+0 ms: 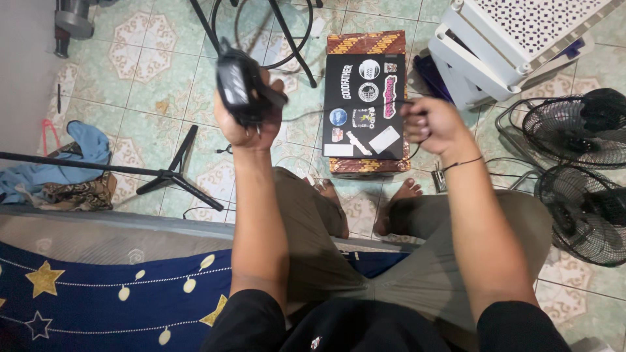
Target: The person assembles a small electric fan by attaching the fan blades to the motor housing using a screwdriver. They then secure the front grill and test the fan by plugging it in. Finally, they disassemble the fan and place the parts into a plastic crate.
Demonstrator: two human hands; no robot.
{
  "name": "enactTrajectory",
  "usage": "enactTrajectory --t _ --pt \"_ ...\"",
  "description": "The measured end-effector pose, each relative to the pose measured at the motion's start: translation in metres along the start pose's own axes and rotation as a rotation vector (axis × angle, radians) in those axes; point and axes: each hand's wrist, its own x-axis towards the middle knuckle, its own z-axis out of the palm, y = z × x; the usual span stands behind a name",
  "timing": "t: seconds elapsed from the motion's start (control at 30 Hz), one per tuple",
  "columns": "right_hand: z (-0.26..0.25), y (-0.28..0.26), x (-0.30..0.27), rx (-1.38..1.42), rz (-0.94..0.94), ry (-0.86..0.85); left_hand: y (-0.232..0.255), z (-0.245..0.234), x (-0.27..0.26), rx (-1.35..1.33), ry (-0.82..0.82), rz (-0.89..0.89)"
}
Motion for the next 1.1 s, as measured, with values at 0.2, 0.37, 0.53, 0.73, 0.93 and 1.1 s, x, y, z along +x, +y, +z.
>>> enactTrajectory --t 0.2,0.37,0.53,0.73,0.93,1.1 --pt "-0.005 -0.040 -0.034 0.223 -0.196 -0.025 0.003 0.017 -0.012 0.851 -0.453 -0.477" --pt "0.047 -0.062 -0.088 0.152 -0.425 0.027 -0.024 0.034 -0.017 1.237 -0.602 -0.643" --pt "0.114 -0.055 -0.126 -0.050 -0.591 0.031 -0.056 0.045 -0.023 1.829 -0.350 -0.024" --pt "0.172 0.015 -0.127 -0.701 -0.469 -0.083 -0.085 0.014 -0.011 1.665 0.061 0.423" --pt "0.133 0.082 -0.042 -1.132 0.066 -0.338 -0.058 -0.024 0.006 0.542 0.183 -0.041" --pt "0.058 0.044 0.006 -1.223 -0.238 0.154 -0.033 -0.007 -0.003 0.457 0.036 -0.491"
